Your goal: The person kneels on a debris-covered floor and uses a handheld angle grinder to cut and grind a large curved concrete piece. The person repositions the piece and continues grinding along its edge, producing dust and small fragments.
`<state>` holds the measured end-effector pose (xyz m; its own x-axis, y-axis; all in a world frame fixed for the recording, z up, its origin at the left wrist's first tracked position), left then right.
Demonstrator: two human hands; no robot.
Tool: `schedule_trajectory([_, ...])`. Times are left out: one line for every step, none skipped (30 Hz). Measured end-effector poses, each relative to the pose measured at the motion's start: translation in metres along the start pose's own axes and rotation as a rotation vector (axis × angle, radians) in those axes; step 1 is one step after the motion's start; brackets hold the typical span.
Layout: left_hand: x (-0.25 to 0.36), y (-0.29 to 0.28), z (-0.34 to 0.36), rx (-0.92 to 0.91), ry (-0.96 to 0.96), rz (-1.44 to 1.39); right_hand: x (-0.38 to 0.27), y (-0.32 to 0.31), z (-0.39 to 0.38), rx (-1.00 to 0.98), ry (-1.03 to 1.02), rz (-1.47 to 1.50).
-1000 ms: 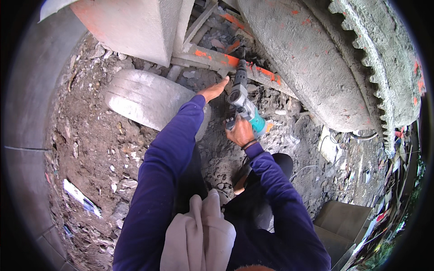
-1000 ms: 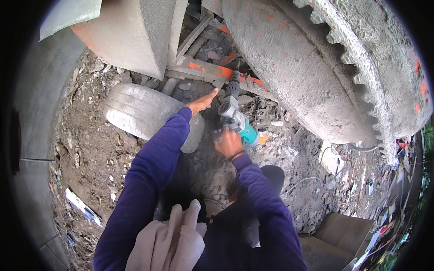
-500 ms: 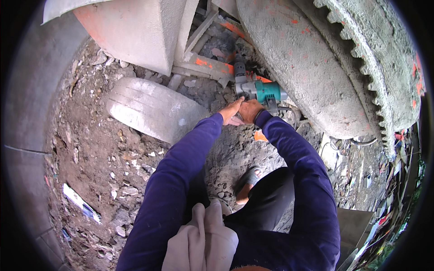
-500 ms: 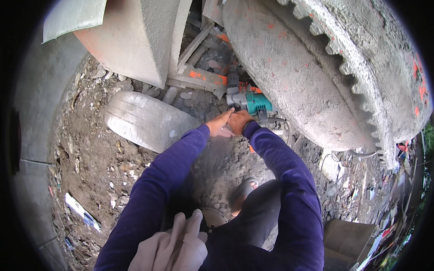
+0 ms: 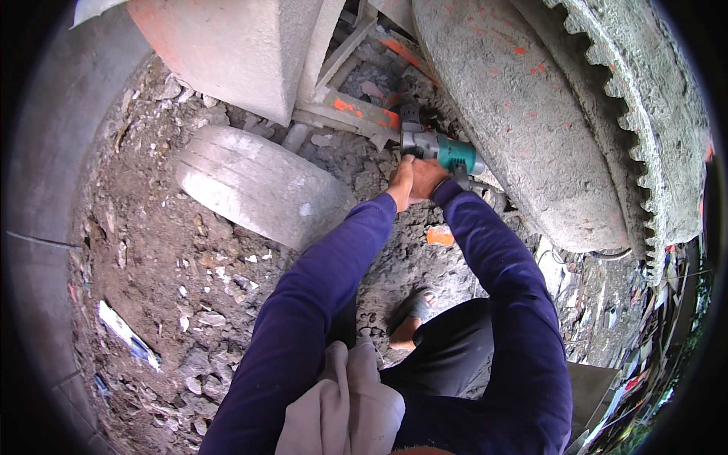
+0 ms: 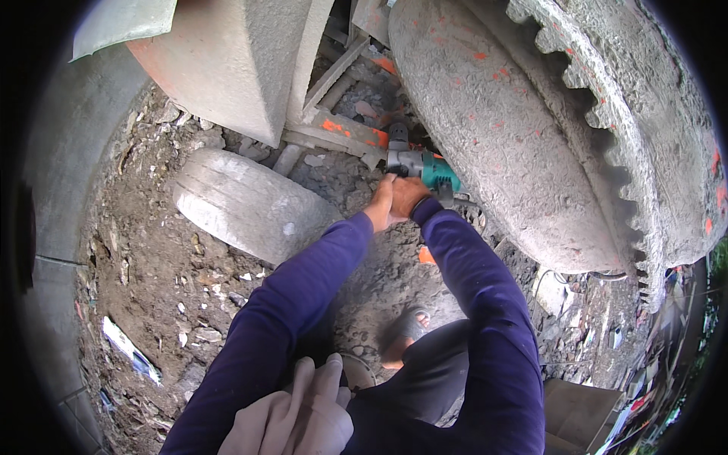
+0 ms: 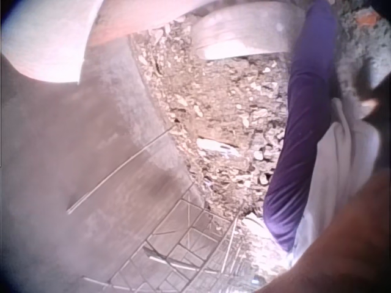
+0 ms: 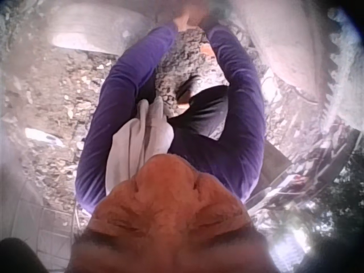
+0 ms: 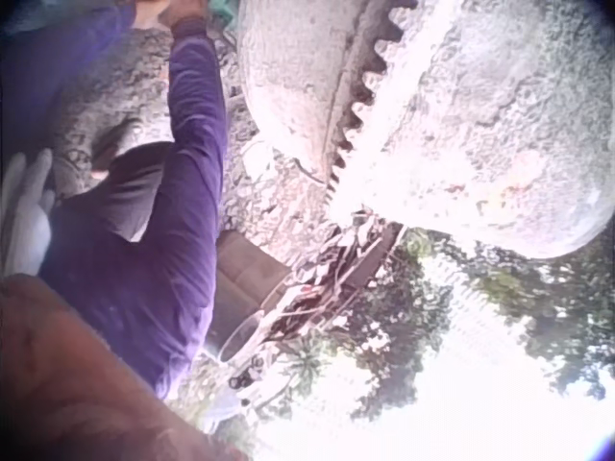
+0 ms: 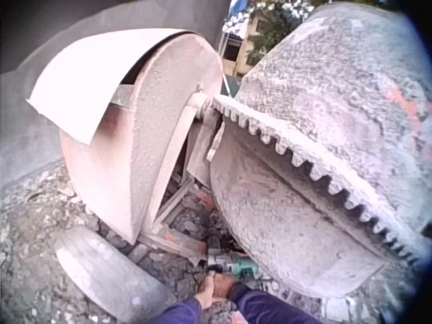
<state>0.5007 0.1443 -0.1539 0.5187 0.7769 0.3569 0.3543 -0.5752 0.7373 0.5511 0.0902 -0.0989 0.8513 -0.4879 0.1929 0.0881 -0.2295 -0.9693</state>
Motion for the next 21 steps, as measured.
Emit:
schedule_trajectory([-0.003,-0.015,0.002,0.077,-0.058,-0.02,-0.01,0.014,-0.002,-0.029,0.037,0.004])
schedule_trajectory([-0.009,-0.029,0.003,0.127,-0.084,0.073,-0.021,0.028,-0.003,-0.014,0.042,0.021])
schedule_trajectory([-0.014,-0.036,0.005,0.089,-0.054,0.131,-0.027,0.044,-0.009,-0.09,0.061,0.041])
schedule_trajectory([-0.02,-0.041,0.008,0.078,-0.04,0.175,-0.026,0.051,-0.015,-0.002,0.089,0.074])
schedule_trajectory([-0.024,-0.044,0.012,0.068,-0.033,0.215,-0.023,0.06,-0.022,-0.003,0.126,0.103])
schedule_trajectory([-0.031,-0.042,0.018,0.003,-0.042,0.209,-0.02,0.069,-0.03,-0.006,0.168,0.132])
schedule_trajectory([-0.037,-0.041,0.026,0.013,-0.071,0.233,-0.019,0.077,-0.034,-0.035,0.174,0.106])
schedule_trajectory([-0.044,-0.038,0.033,0.023,-0.094,0.254,-0.017,0.083,-0.039,-0.064,0.179,0.08])
schedule_trajectory([-0.049,-0.034,0.041,0.02,-0.097,0.262,-0.015,0.088,-0.043,-0.099,0.189,0.034])
schedule_trajectory([-0.049,-0.038,0.048,0.19,-0.045,0.419,-0.017,0.087,-0.045,-0.048,0.112,0.035])
schedule_trajectory([-0.05,-0.04,0.055,0.292,-0.028,0.498,-0.015,0.088,-0.049,-0.065,0.105,0.054])
schedule_trajectory([-0.054,-0.04,0.061,0.358,-0.019,0.527,-0.012,0.088,-0.051,-0.065,0.129,0.052])
schedule_trajectory([-0.059,-0.039,0.067,0.431,-0.048,0.559,-0.01,0.085,-0.054,-0.053,0.095,0.096])
schedule_trajectory([-0.063,-0.036,0.075,0.395,-0.054,0.571,-0.006,0.082,-0.056,-0.037,0.134,0.08])
schedule_trajectory([-0.068,-0.033,0.082,0.361,-0.062,0.584,0.0,0.078,-0.061,-0.043,0.156,0.086])
schedule_trajectory([-0.072,-0.032,0.089,0.347,-0.078,0.591,0.006,0.077,-0.064,-0.105,0.208,0.071])
schedule_trajectory([-0.071,-0.032,0.097,0.338,-0.019,0.571,0.008,0.069,-0.065,-0.027,0.181,0.09])
schedule_trajectory([-0.069,-0.034,0.104,0.348,0.027,0.542,0.01,0.064,-0.064,-0.011,0.184,0.088])
schedule_trajectory([-0.071,-0.034,0.112,0.335,0.056,0.512,0.013,0.061,-0.063,0.001,0.212,0.07])
schedule_trajectory([-0.074,-0.04,0.118,0.332,0.034,0.455,0.012,0.06,-0.059,-0.04,0.201,0.082])
schedule_trajectory([-0.068,-0.046,0.126,0.225,0.024,0.472,0.012,0.06,-0.054,-0.069,0.23,0.075])
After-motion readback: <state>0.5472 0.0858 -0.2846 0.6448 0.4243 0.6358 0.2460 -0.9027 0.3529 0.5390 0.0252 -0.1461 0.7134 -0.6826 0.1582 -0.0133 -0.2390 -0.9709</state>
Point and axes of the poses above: each hand's wrist, its own z-axis towards the middle knuckle, its own y-axis out of the palm, x = y × z, the point moved 5 cm from there along z, towards the middle knuckle, and after that the axes turned 8 degrees about -z, right-handed, at the moved point
